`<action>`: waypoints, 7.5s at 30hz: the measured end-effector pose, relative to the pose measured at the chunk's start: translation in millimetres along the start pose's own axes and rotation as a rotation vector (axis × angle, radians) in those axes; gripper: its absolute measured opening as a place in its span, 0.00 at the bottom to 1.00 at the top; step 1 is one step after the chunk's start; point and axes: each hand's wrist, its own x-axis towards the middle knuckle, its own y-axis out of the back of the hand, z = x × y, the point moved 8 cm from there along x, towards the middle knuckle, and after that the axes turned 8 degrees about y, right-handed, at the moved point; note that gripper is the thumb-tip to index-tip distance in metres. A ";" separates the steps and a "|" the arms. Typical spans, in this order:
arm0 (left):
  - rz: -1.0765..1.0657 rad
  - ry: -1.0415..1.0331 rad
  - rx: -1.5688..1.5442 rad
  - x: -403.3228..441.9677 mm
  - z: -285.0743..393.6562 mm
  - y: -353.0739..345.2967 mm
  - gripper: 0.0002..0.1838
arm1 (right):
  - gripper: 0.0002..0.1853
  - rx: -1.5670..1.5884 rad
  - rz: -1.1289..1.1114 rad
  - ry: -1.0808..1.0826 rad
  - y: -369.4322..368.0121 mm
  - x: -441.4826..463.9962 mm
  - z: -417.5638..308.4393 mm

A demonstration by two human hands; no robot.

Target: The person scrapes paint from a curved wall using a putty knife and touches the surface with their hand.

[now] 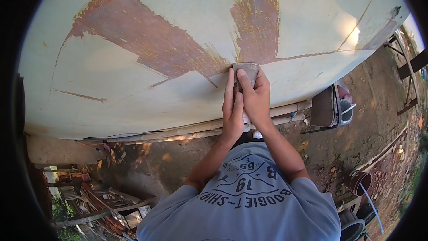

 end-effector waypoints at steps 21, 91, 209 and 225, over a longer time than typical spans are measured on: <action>0.082 0.064 0.117 2.3 1.5 8.9 0.26 | 0.08 -0.096 0.072 0.065 -2.8 0.5 -5.7; 0.203 -0.011 0.152 4.4 21.4 3.9 0.24 | 0.14 -0.113 0.175 0.091 -2.7 3.4 -14.5; 0.213 0.150 -0.010 0.8 20.9 4.4 0.24 | 0.12 -0.145 -0.018 0.077 -19.1 12.1 -39.3; 0.217 0.067 0.105 1.3 30.7 10.1 0.24 | 0.15 -0.197 0.059 0.110 -20.3 10.7 -35.9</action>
